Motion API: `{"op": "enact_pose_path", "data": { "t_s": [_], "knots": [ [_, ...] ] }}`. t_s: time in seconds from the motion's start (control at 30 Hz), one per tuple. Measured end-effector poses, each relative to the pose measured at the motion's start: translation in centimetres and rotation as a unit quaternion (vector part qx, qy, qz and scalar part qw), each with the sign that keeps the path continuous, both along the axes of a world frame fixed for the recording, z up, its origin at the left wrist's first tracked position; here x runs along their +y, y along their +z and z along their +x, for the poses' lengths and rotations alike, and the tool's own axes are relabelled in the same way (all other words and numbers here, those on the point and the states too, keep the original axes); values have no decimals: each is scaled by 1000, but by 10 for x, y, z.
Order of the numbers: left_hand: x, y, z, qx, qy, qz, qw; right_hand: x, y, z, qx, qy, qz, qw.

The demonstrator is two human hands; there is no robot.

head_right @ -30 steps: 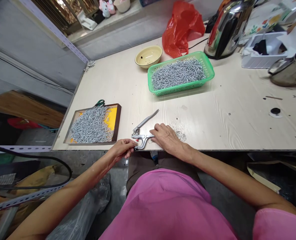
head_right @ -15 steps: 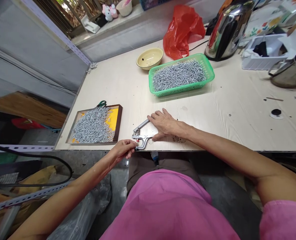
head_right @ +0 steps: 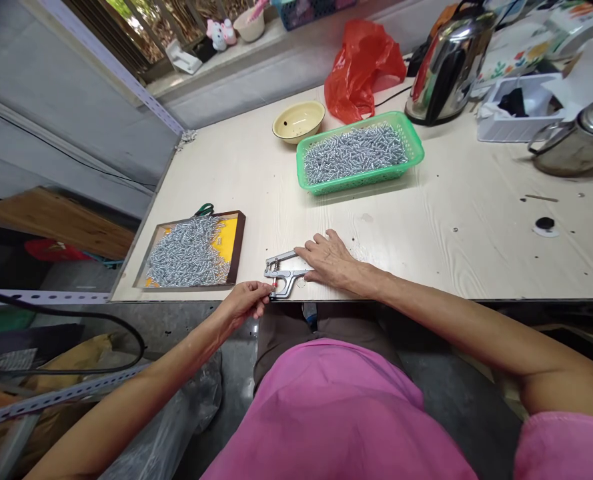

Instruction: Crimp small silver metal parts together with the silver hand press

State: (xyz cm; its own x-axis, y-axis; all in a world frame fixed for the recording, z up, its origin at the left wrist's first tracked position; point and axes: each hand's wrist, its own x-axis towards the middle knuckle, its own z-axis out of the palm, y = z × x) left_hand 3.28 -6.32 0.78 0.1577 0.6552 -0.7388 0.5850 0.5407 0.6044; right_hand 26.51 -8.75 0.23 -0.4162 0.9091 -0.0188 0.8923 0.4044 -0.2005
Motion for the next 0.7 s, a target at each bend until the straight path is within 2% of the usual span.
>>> {"op": "enact_pose_path", "data": {
  "t_s": [0.07,0.1,0.13,0.2,0.3,0.37,0.43,0.53,0.7],
  "knots": [
    [-7,3,-2,40,-37,98,994,-1,0,-1,3,-6,-3,1000],
    [-11,4,-3,71,-66,171,980,-2,-1,-1,4,-8,-3,1000],
    [-15,5,-2,103,-102,249,957,-2,-1,-1,5,-10,-2,1000],
    [-20,5,2,148,-189,383,892,-2,-2,-2,6,-13,0,1000],
    [-16,0,16,152,-318,492,796,-3,-2,-3,8,-16,2,1000],
    [-6,-4,28,149,-390,517,747,-4,-1,-4,10,-18,1,1000],
    [5,-7,39,150,-446,511,719,-6,-1,-3,18,-16,1,1000],
    [19,-6,48,153,-497,485,703,-10,-2,1,34,-14,1,999],
    [31,-1,53,180,-546,477,665,-15,3,5,-4,-69,-24,997]
  ]
}}
